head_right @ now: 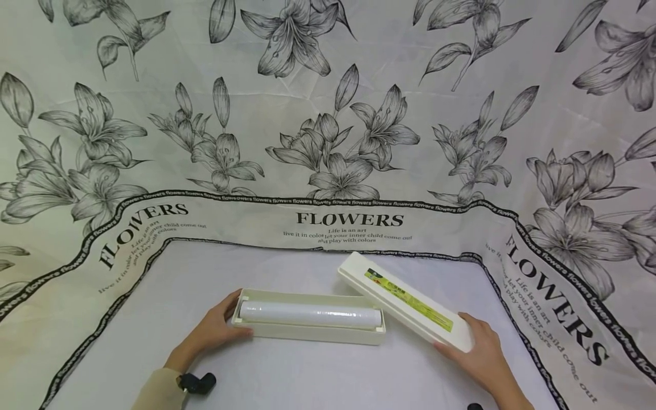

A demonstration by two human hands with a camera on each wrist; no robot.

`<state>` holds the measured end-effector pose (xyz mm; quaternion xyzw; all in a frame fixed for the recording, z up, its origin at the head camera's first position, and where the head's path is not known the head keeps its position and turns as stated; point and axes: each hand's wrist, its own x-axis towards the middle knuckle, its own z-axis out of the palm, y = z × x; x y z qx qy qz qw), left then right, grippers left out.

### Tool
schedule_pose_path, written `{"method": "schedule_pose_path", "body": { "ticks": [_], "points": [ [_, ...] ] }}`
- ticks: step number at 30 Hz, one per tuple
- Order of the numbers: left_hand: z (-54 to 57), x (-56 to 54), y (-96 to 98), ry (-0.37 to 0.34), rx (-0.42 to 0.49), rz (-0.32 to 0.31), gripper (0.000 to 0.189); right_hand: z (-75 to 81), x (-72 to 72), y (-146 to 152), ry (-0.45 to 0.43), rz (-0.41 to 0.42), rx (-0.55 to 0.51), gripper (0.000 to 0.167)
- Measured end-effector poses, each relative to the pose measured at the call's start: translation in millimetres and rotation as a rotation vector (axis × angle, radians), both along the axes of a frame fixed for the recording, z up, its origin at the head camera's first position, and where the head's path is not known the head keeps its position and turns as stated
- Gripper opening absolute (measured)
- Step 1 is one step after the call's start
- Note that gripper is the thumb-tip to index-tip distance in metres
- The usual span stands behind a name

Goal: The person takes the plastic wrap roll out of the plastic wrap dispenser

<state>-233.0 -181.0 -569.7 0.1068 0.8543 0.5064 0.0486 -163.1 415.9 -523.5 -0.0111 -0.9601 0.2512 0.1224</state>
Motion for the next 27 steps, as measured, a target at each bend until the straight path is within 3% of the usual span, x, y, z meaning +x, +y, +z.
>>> {"method": "schedule_pose_path", "body": {
  "ticks": [10,21,27],
  "points": [
    [-1.5,-1.1,-1.1,0.009,-0.001,-0.002,0.109,-6.1,9.9,23.4,0.014,-0.076,0.005,0.097],
    [2.2,-0.3,-0.2,0.003,-0.006,0.005,0.109,-4.8,16.2,51.2,-0.117,-0.213,0.018,0.107],
    [2.5,0.4,0.1,0.003,-0.010,0.005,0.110,-4.2,20.4,62.9,-0.115,-0.228,0.019,0.108]
  ]
}}
